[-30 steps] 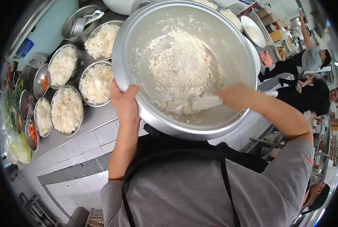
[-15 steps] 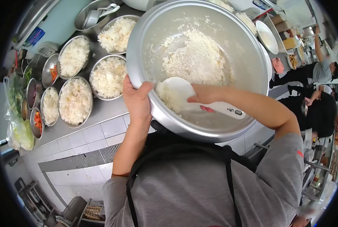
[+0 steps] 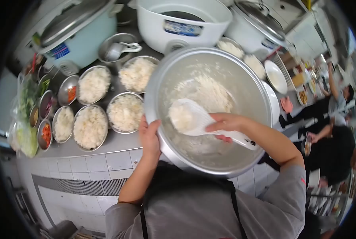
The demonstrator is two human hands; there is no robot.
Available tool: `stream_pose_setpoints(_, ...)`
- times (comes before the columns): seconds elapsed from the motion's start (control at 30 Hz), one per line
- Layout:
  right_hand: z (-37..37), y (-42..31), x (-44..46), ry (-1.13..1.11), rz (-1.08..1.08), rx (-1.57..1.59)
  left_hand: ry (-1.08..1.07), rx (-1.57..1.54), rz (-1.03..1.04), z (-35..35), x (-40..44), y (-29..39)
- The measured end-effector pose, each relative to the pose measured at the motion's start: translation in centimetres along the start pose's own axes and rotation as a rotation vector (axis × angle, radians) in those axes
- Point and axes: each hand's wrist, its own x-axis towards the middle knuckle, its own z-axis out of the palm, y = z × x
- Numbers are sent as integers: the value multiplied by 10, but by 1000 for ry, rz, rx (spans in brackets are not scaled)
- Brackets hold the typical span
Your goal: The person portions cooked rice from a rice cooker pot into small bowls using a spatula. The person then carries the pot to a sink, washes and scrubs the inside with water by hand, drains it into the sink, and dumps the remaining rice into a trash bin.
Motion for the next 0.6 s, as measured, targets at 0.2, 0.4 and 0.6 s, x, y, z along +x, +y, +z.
stream_pose_setpoints(0.2, -18, -88, 10, 183, -85, -182, 3, 72, 3, 0, 0, -2)
stream_pose_setpoints(0.4, -3, -172, 92, 67, -184, -803, 42, 118, 1, 0, 3, 0)
stream_pose_setpoints(0.6, 41, -159, 143, 497, -499, -1855, 29, 89, -35, -1, 3, 1)
